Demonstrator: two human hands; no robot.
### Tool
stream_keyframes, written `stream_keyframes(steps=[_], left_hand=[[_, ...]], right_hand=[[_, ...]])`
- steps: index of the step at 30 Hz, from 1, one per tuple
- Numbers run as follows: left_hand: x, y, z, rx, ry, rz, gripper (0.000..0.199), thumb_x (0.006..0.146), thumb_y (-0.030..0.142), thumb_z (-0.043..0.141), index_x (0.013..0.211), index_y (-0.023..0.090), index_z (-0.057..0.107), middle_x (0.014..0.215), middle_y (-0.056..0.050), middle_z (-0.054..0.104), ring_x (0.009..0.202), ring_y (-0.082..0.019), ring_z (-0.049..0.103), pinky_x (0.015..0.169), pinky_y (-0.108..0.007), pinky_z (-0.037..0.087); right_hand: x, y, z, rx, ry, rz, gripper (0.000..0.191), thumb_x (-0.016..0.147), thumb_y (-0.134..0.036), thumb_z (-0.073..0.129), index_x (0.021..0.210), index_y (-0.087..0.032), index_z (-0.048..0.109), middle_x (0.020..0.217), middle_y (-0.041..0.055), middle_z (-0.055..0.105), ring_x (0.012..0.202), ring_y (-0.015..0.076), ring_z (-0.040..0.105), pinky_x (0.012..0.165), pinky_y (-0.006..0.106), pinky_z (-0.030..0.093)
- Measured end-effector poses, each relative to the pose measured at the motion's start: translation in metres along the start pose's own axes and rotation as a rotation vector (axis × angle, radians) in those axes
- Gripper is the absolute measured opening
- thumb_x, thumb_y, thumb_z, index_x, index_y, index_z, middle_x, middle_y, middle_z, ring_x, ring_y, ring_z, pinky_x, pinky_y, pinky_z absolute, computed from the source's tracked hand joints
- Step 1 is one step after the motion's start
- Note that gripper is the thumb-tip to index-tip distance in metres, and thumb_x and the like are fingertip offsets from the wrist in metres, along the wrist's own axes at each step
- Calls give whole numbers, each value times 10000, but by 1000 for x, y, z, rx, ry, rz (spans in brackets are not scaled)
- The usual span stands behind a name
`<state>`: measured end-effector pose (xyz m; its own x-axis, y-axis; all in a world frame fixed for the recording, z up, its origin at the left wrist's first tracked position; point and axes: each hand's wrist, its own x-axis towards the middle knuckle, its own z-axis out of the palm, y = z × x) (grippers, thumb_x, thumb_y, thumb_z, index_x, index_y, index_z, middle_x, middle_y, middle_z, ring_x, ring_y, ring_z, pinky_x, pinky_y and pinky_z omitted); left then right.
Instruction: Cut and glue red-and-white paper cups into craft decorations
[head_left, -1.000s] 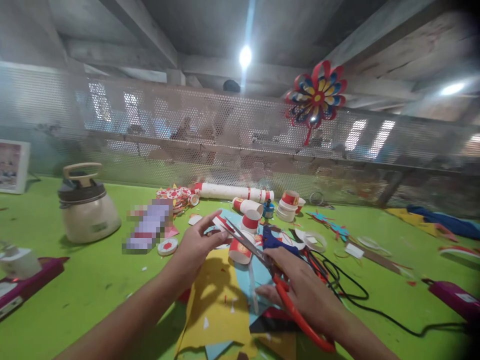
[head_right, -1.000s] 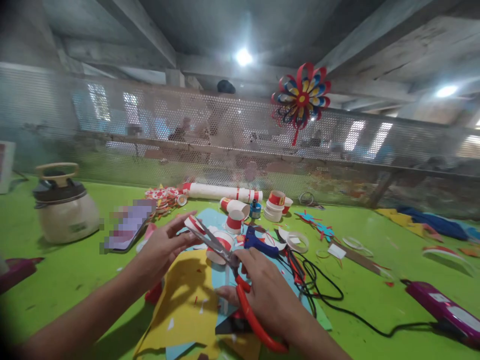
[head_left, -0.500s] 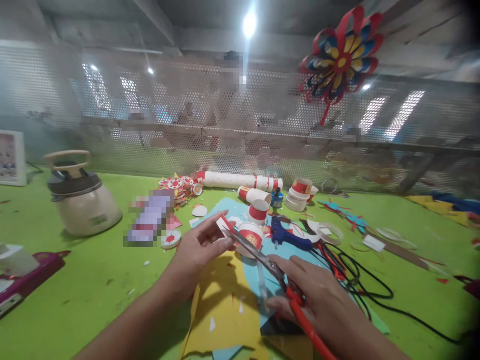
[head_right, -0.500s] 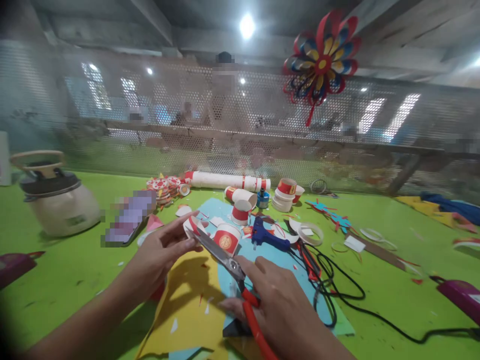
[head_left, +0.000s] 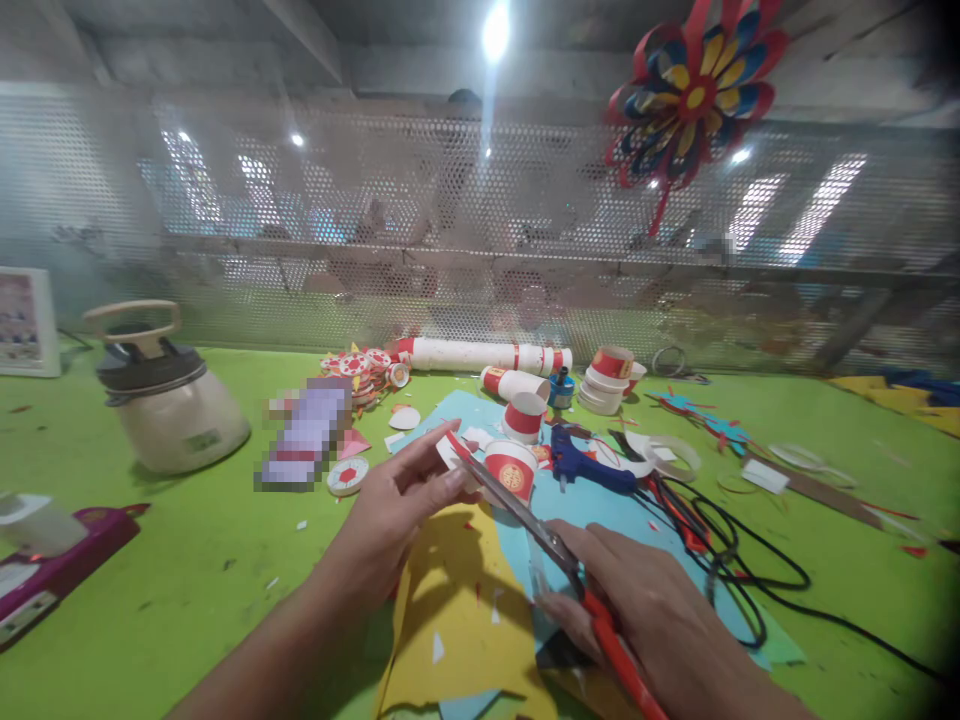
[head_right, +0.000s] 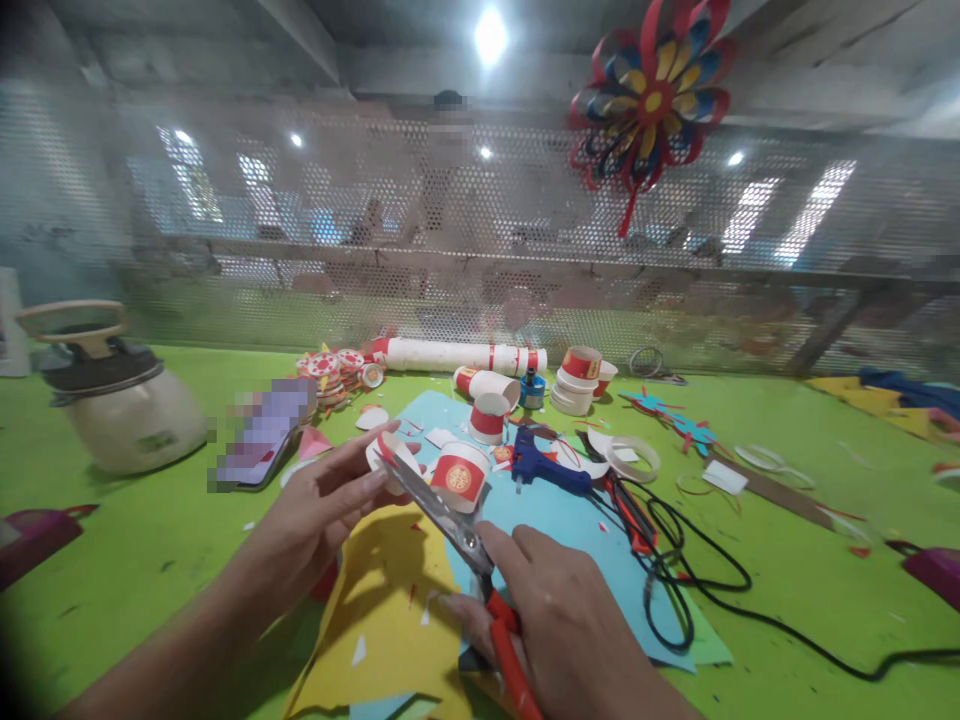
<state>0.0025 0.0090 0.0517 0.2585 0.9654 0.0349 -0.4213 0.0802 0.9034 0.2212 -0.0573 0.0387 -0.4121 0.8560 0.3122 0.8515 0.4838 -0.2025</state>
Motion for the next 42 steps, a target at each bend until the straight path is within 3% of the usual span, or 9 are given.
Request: stream_keyframes(steps=[6, 12, 24, 33, 42], left_hand=[[-1, -1, 4, -32, 0, -50, 542, 721, 273, 755, 1239, 207, 609, 1103, -132, 677, 797, -213, 673, 727, -341, 531], [1, -3, 3, 66, 27, -20, 533, 702, 283, 770, 1210, 199, 634, 1028, -113, 693, 763, -204, 657, 749, -365, 518], [5, -11, -5, 240, 27, 44, 543, 726, 319, 758, 1242, 223, 616, 991, -88, 696, 771, -185, 631, 809, -360, 487], [1, -9, 1, 207, 25, 22, 526, 727, 304, 751, 1226, 199, 625, 984, -103, 706, 760, -187, 630, 780, -360, 499], [1, -8, 0, 257, 1, 29, 537, 745, 322, 729, 1249, 182, 608, 900, -88, 684, 786, -208, 622, 797, -369, 476]], right_hand=[[-7, 2, 5, -25, 51, 7, 304, 944, -413, 442, 1060, -176, 594, 762, 77, 652, 645, 239, 635, 550, 366, 521], [-13, 6, 8, -41, 100, 11, 313, 937, -411, 459, 1140, -194, 561, 764, 64, 624, 640, 236, 626, 551, 368, 520], [-17, 7, 13, -64, -3, 33, 361, 934, -448, 441, 1123, -181, 591, 775, 89, 650, 641, 261, 646, 537, 404, 532], [-21, 9, 22, 18, -41, 85, 228, 911, -244, 464, 1094, -172, 580, 836, 105, 679, 715, 271, 650, 574, 379, 509], [-23, 8, 25, 48, -35, 86, 284, 882, -181, 446, 1137, -168, 572, 839, 100, 680, 727, 269, 645, 610, 399, 510]])
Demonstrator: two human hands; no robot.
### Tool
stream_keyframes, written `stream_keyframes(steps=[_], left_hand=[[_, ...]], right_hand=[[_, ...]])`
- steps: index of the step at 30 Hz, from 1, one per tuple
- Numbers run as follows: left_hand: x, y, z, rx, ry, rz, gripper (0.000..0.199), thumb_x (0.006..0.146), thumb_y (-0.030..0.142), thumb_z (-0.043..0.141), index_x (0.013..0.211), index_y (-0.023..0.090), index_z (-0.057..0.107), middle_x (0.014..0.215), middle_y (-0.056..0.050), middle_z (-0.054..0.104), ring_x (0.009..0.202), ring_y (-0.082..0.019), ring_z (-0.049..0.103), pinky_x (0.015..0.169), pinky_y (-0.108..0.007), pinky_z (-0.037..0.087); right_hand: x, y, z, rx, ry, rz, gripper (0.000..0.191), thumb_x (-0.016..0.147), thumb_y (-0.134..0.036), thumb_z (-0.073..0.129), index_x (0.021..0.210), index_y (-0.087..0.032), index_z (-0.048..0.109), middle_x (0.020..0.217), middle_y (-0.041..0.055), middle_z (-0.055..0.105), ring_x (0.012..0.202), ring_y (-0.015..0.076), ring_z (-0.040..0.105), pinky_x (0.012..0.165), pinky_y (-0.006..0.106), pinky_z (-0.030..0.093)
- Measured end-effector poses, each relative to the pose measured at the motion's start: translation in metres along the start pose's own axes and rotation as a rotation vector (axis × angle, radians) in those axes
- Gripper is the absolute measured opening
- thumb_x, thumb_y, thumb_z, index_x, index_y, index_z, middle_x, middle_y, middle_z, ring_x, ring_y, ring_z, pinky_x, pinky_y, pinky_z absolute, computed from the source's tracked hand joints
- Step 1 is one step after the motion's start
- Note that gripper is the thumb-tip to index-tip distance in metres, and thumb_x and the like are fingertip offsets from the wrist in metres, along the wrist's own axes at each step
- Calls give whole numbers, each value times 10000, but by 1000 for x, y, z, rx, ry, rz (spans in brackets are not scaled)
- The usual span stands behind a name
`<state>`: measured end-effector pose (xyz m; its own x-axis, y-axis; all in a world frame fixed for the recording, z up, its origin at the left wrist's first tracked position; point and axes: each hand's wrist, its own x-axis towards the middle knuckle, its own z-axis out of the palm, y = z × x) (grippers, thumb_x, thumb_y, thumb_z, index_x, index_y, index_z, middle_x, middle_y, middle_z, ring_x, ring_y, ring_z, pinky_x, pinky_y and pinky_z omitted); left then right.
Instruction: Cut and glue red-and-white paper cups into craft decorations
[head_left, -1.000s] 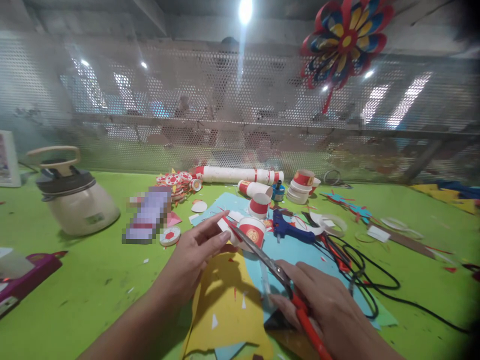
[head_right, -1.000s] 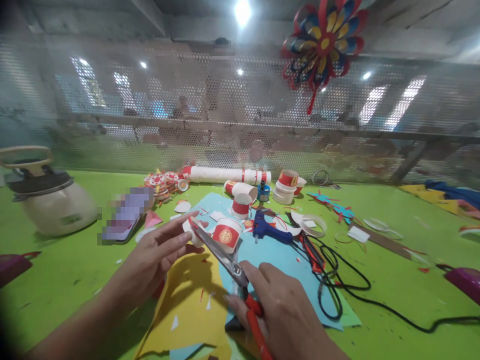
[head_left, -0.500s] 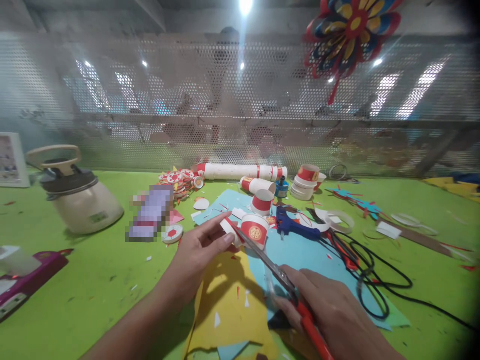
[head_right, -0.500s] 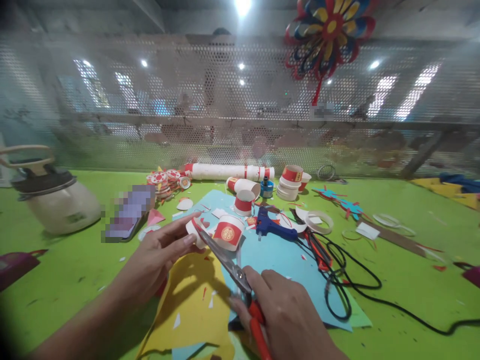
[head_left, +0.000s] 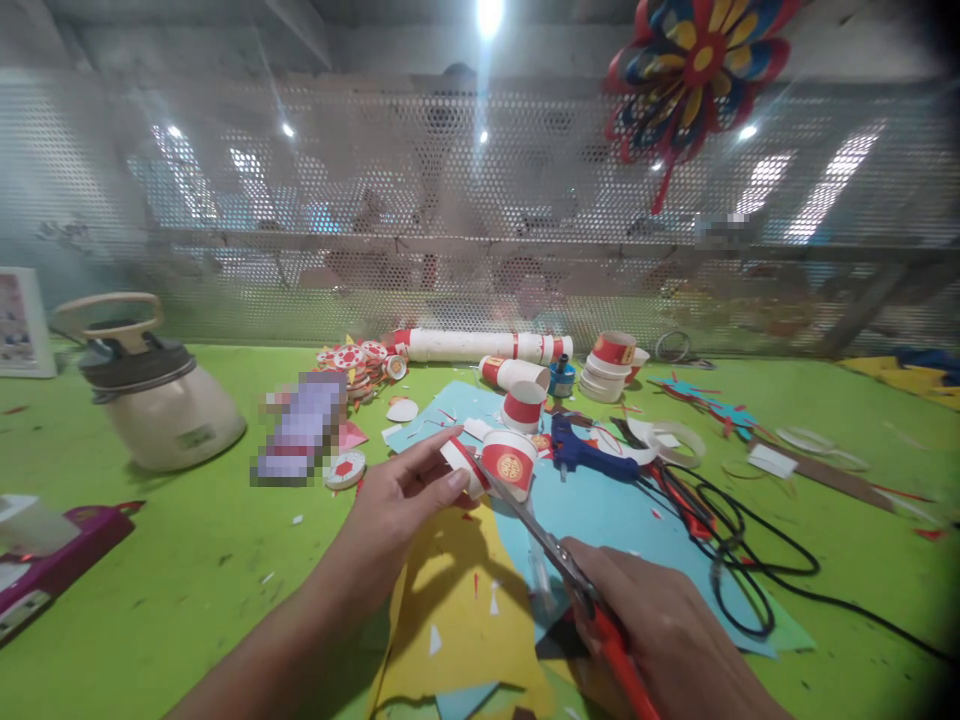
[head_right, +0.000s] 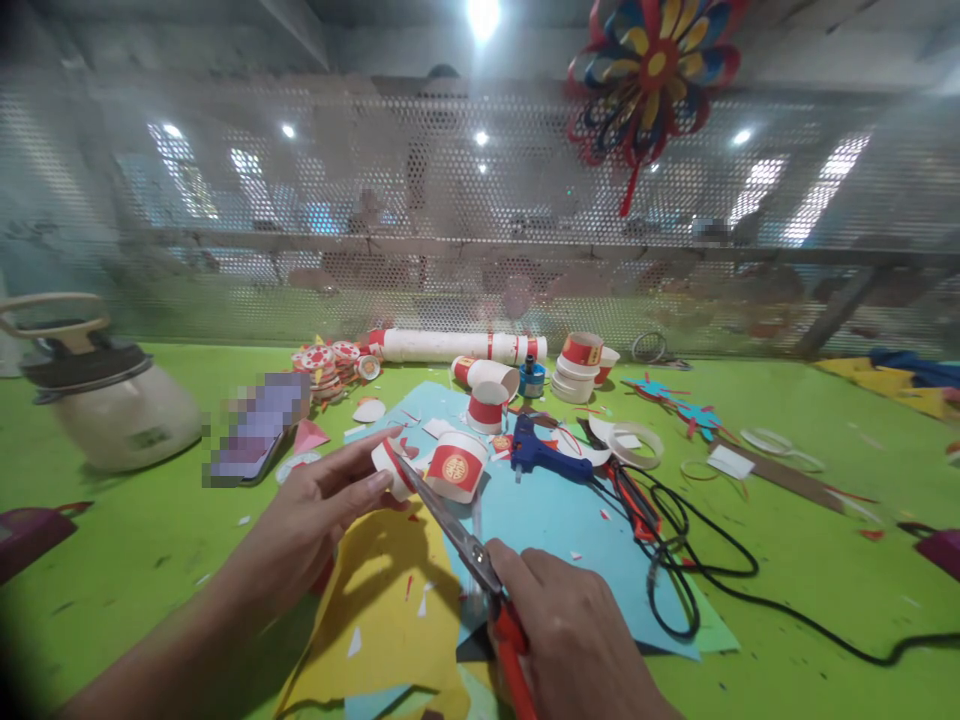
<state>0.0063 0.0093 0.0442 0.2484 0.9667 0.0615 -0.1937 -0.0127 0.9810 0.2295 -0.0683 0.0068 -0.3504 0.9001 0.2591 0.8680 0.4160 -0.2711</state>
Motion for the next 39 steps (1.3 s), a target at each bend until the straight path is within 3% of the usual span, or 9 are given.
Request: stream_keyframes(steps=[9, 16, 24, 29, 39], left_hand=[[4, 2, -5, 23, 9, -9, 513, 775, 309, 703, 1269, 225, 591, 809, -36, 640, 753, -163, 578, 795, -333, 456], [0, 1, 1, -24, 17, -14, 514, 767, 282, 707, 1266, 238, 591, 758, -17, 595, 792, -180, 572, 873, -385, 425], [1, 2, 0, -99, 18, -16, 499, 754, 280, 724, 1237, 237, 606, 783, -23, 609, 796, -174, 580, 837, -361, 446], [0, 4, 1, -182, 22, -31, 481, 755, 265, 724, 1220, 220, 608, 897, -56, 645, 799, -171, 594, 813, -350, 457], [1, 1, -1, -258, -29, -63, 445, 780, 241, 705, 1212, 200, 608, 990, -90, 685, 819, -171, 632, 814, -338, 475]], right_hand=[[2, -2, -9, 37, -60, 52, 334, 892, -193, 477, 1216, -210, 554, 933, 95, 658, 816, 237, 638, 711, 371, 519], [0, -7, -14, 54, -34, 78, 380, 865, -200, 545, 1244, -226, 550, 932, 81, 668, 814, 225, 644, 692, 326, 523], [0, -5, -13, 1, -31, 31, 346, 872, -198, 534, 1216, -224, 564, 916, 81, 676, 785, 218, 645, 662, 320, 523], [0, -5, -11, -38, -21, 30, 378, 860, -183, 531, 1237, -202, 548, 907, 91, 667, 764, 222, 640, 637, 321, 519], [0, -6, -9, -21, -53, 25, 432, 858, -201, 504, 1290, -194, 508, 909, 94, 651, 774, 243, 637, 674, 384, 527]])
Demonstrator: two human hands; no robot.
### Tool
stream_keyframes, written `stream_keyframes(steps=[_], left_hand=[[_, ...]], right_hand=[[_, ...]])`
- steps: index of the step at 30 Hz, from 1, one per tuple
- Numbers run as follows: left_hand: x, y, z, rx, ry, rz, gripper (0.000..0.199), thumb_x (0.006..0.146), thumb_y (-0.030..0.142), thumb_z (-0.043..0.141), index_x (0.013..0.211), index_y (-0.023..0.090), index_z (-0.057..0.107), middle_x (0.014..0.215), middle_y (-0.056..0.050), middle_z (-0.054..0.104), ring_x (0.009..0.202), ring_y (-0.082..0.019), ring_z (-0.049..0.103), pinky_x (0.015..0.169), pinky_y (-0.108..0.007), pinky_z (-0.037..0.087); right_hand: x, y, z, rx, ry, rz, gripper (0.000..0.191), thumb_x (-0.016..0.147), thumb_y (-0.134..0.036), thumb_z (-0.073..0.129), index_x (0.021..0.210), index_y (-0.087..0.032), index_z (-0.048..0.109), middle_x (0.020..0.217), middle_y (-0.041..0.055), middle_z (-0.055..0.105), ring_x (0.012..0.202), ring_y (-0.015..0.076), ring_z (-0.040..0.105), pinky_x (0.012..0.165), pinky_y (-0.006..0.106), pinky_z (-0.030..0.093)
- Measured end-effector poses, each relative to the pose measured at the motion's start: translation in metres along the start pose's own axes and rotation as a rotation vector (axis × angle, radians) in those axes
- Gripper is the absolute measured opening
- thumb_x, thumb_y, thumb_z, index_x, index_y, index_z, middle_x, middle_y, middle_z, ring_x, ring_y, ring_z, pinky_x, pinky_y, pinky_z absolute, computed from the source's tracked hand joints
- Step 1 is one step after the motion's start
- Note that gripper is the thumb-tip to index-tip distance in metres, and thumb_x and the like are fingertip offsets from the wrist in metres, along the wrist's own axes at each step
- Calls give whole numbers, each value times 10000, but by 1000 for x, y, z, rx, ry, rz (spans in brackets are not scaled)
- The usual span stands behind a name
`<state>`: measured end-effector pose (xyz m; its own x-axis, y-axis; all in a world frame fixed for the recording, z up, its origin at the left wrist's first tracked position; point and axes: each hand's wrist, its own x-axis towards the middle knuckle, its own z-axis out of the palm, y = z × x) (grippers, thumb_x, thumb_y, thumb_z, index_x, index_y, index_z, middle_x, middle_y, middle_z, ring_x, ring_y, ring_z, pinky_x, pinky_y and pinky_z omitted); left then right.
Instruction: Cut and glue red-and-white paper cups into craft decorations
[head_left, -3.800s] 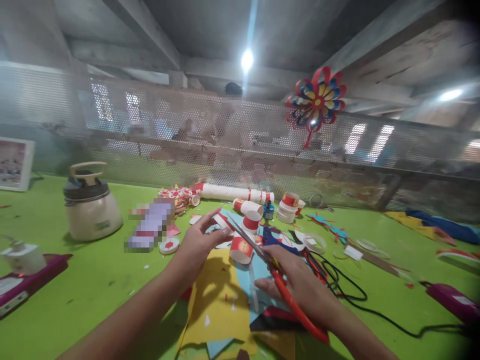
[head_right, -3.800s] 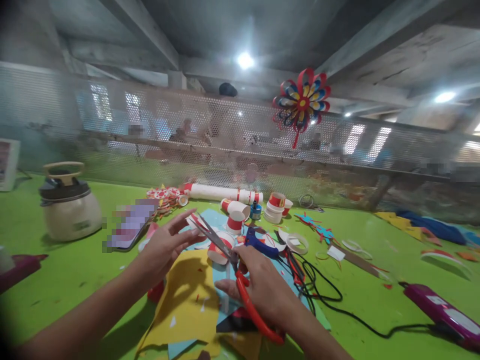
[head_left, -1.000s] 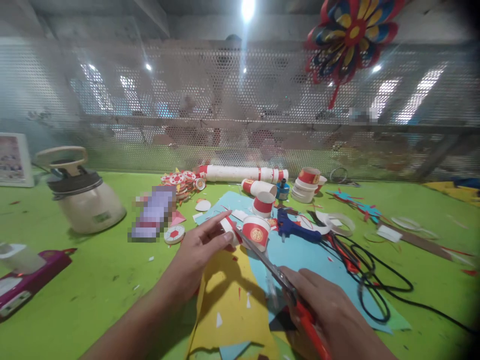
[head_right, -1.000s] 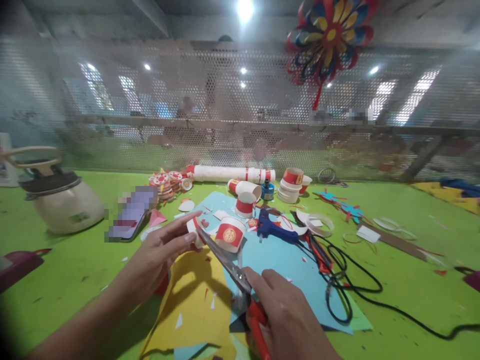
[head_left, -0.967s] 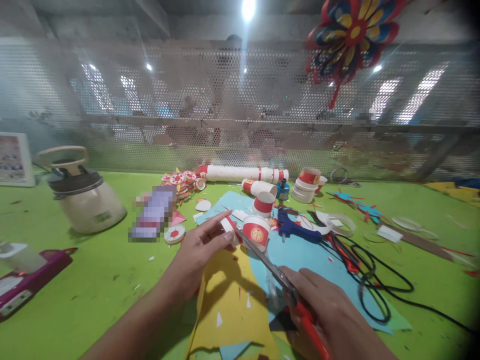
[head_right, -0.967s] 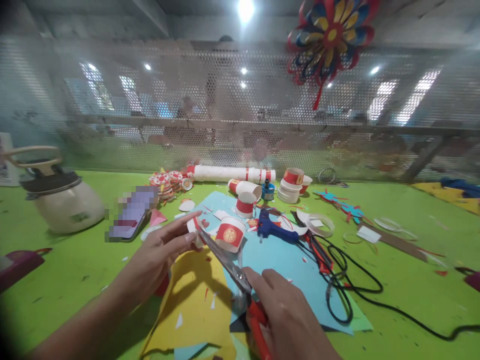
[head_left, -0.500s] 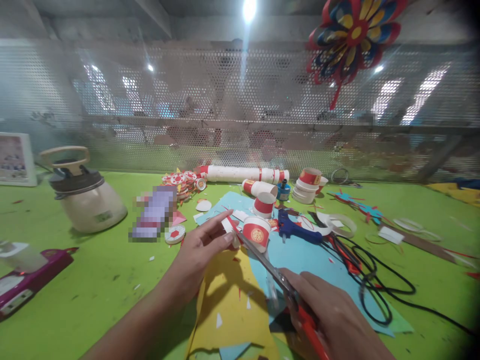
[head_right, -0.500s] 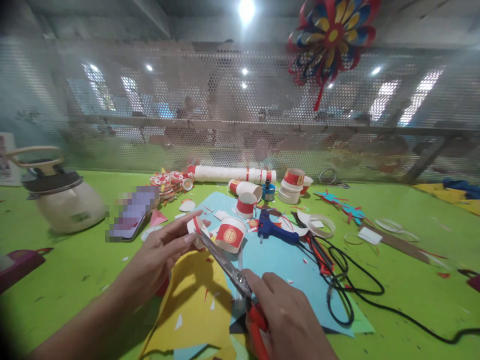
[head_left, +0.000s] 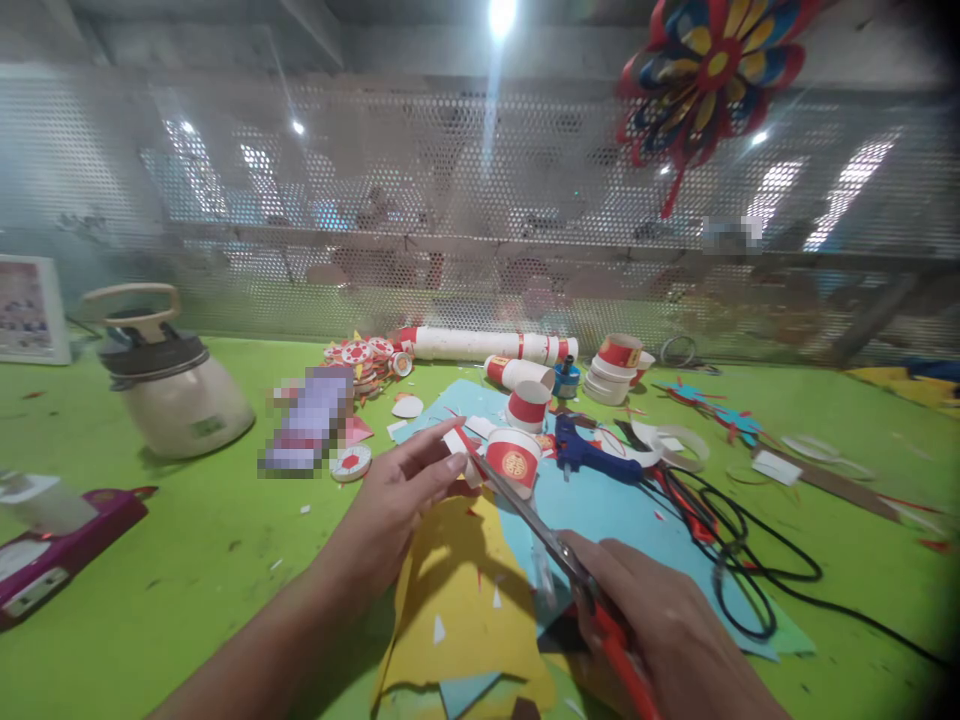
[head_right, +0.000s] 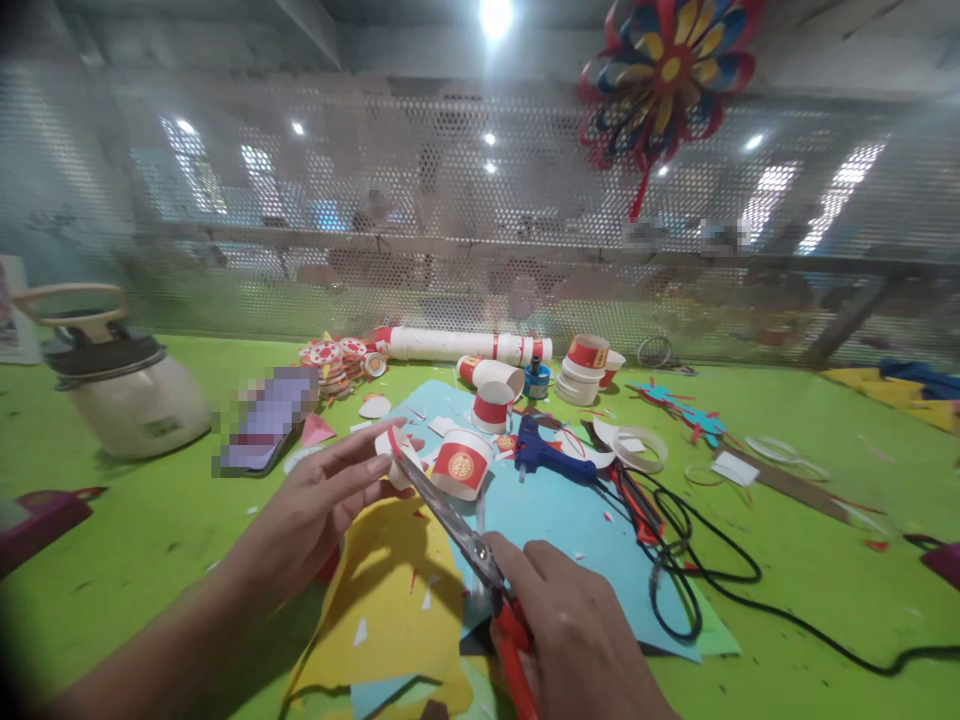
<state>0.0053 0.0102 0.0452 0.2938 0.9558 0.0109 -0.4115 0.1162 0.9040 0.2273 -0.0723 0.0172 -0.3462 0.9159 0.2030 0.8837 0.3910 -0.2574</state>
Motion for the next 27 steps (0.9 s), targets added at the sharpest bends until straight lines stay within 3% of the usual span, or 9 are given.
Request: stream_keyframes(steps=[7, 18, 27], left_hand=[[-2, 3, 7, -57, 11, -17, 520, 760, 220, 714, 1257, 157, 574, 1066, -135, 693, 866, -220, 665, 797, -349, 502], [1, 3, 0, -59, -32, -13, 475, 813, 187, 661, 1278, 162, 567, 942, -99, 677, 808, -164, 622, 741, -293, 485], [0, 0, -2, -62, -55, -18, 463, 833, 189, 647, 1287, 165, 559, 1045, -120, 671, 853, -171, 621, 743, -301, 486]], right_hand=[[-2, 3, 4, 3, 12, 6, 376, 888, -200, 481, 1260, -211, 536, 895, 88, 667, 783, 237, 641, 681, 365, 523], [-1, 1, -1, -16, -52, 7, 484, 857, -155, 496, 1336, -210, 460, 920, 87, 622, 778, 225, 610, 683, 375, 515], [-1, 1, 0, 8, -23, -2, 363, 928, -217, 452, 1284, -214, 520, 898, 86, 658, 783, 228, 630, 685, 361, 517]])
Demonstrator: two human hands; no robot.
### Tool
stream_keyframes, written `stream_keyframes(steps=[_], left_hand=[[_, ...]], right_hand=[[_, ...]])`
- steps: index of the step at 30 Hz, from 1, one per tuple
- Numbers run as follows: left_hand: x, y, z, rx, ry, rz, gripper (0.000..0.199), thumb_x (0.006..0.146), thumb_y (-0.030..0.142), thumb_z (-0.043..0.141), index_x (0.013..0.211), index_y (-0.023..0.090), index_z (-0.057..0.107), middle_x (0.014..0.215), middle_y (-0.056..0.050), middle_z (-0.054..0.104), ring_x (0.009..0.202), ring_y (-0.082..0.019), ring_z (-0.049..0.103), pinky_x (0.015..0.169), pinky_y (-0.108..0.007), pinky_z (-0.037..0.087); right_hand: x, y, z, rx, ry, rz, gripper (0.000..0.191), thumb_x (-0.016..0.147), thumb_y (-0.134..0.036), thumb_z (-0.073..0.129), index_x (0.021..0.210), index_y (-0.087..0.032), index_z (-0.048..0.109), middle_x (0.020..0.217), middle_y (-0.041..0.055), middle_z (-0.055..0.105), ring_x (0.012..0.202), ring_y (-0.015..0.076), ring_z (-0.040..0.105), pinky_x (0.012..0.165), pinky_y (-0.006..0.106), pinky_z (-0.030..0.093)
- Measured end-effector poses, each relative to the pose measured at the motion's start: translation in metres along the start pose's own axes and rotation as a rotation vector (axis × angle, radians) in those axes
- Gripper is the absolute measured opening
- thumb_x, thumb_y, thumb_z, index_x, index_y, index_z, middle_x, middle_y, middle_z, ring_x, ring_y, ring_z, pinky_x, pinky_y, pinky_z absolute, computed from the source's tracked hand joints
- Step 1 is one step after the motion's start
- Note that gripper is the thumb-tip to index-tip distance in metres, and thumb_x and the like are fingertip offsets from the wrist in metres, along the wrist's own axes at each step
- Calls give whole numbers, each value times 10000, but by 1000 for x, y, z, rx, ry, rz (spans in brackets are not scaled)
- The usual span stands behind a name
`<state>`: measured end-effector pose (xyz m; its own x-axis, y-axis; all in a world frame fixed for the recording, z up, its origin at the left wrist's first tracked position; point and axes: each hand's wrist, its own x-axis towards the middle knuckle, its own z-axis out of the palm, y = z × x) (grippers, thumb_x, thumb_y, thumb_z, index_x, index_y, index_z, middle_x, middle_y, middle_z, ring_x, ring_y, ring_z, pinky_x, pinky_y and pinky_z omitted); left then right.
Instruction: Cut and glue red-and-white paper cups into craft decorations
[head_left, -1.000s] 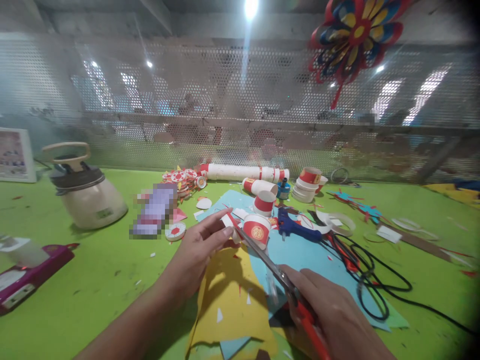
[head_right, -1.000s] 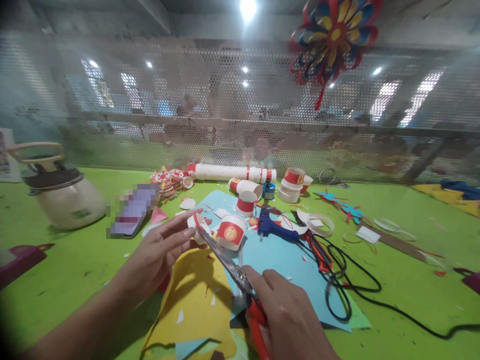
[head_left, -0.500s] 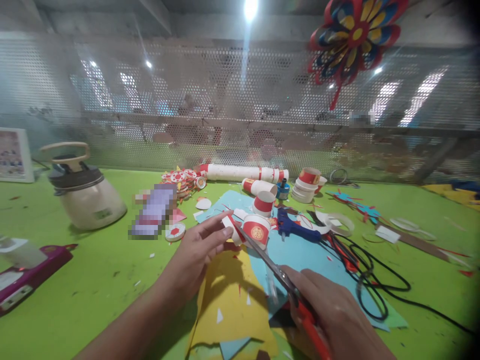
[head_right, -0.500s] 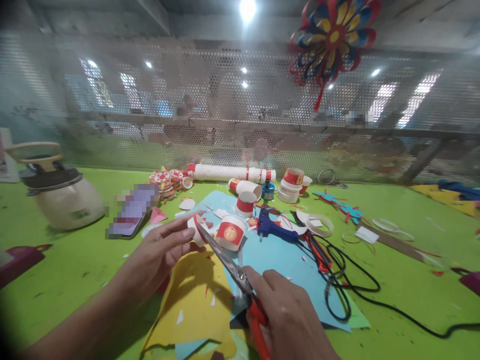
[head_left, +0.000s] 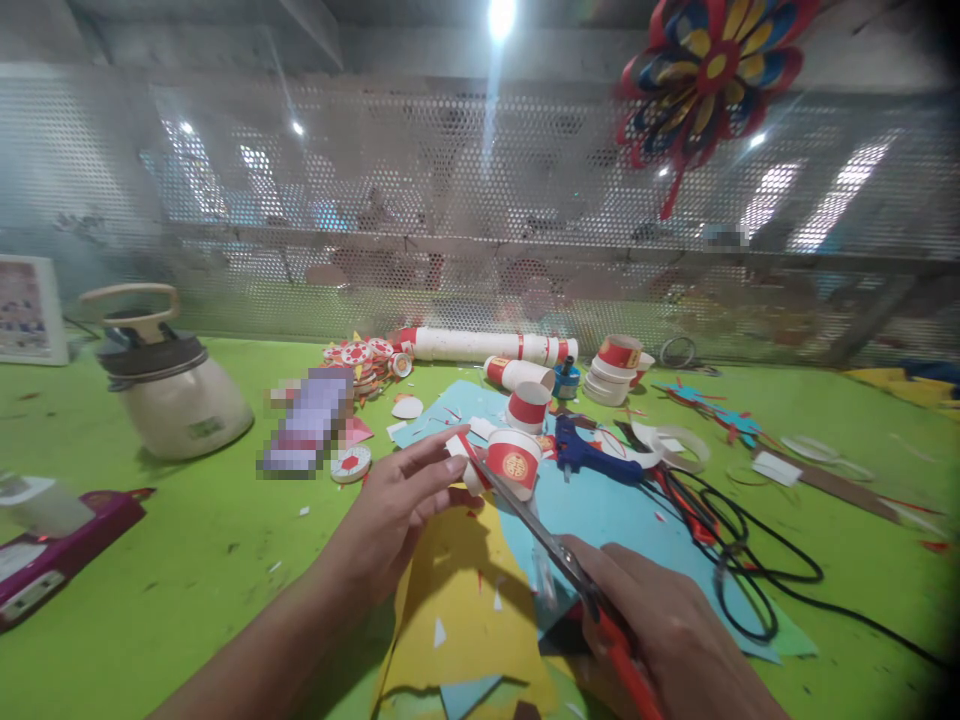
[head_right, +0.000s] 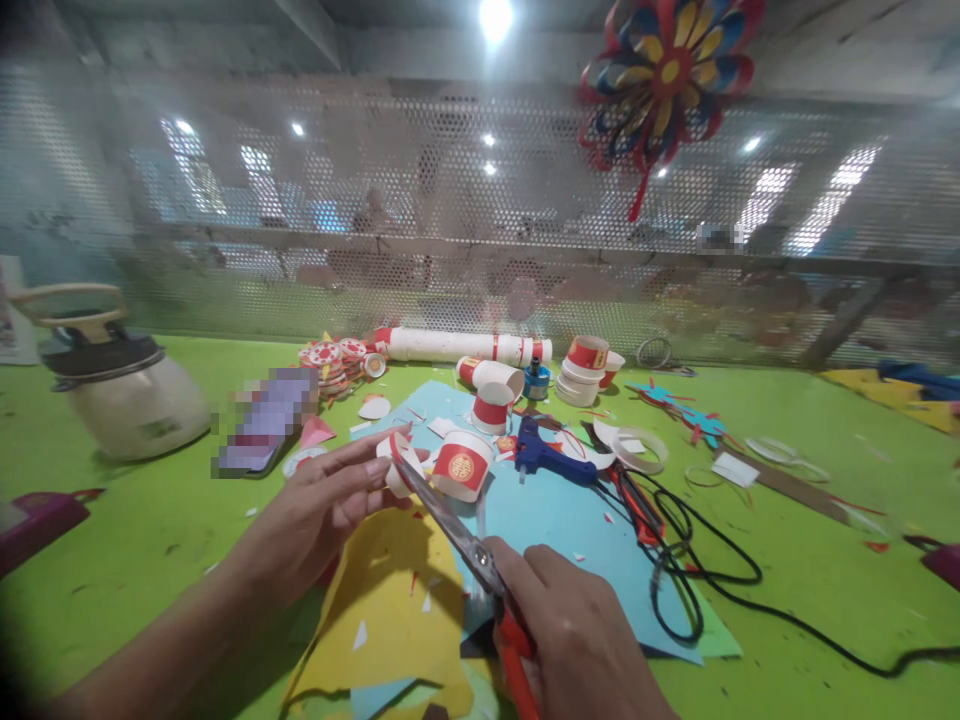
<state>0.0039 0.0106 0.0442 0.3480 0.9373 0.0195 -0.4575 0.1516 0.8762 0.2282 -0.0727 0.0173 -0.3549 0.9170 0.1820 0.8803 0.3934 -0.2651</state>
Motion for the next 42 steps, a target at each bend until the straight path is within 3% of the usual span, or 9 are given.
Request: stream_keyframes(steps=[5, 13, 19, 24, 33, 42], left_hand=[[0, 0, 0, 9, -23, 17, 449, 832, 195, 645, 1274, 164, 573, 1024, -125, 690, 844, -185, 633, 738, -308, 492], [-2, 1, 2, 1, -15, 6, 423, 812, 224, 663, 1225, 152, 609, 1031, -137, 703, 863, -215, 654, 750, -315, 496], [-1, -2, 1, 16, 33, 42, 375, 809, 229, 666, 1174, 150, 645, 1005, -110, 715, 794, -181, 648, 721, -300, 517], [2, -5, 1, 16, 53, 59, 327, 807, 231, 670, 1122, 145, 671, 1003, -111, 716, 806, -176, 642, 718, -292, 527], [0, -5, 4, 14, 73, 35, 361, 793, 232, 677, 1144, 152, 661, 1005, -107, 714, 799, -180, 644, 724, -296, 526], [-2, -9, 13, -88, 100, -3, 138, 799, 244, 664, 851, 124, 708, 968, -92, 683, 825, -169, 602, 713, -282, 536]], right_hand=[[0, 0, 3, -2, 20, 0, 356, 932, -242, 451, 1274, -185, 532, 883, 90, 654, 778, 237, 626, 672, 371, 512], [-1, 1, 6, -13, 155, -73, 366, 861, -209, 510, 1223, -195, 564, 817, 73, 685, 697, 218, 645, 617, 319, 520], [0, 2, 11, -33, 139, -83, 354, 882, -205, 462, 1210, -129, 570, 808, 95, 669, 698, 239, 649, 596, 366, 532], [0, 1, 8, -40, 52, -13, 405, 886, -207, 484, 1286, -160, 527, 879, 101, 658, 766, 246, 650, 654, 386, 539], [0, 0, 3, -11, 143, -44, 360, 884, -216, 480, 1228, -205, 585, 825, 74, 697, 694, 218, 662, 619, 323, 542], [-1, 4, 13, -73, 108, -47, 379, 893, -186, 459, 1259, -163, 554, 882, 99, 710, 753, 247, 681, 637, 369, 554]])
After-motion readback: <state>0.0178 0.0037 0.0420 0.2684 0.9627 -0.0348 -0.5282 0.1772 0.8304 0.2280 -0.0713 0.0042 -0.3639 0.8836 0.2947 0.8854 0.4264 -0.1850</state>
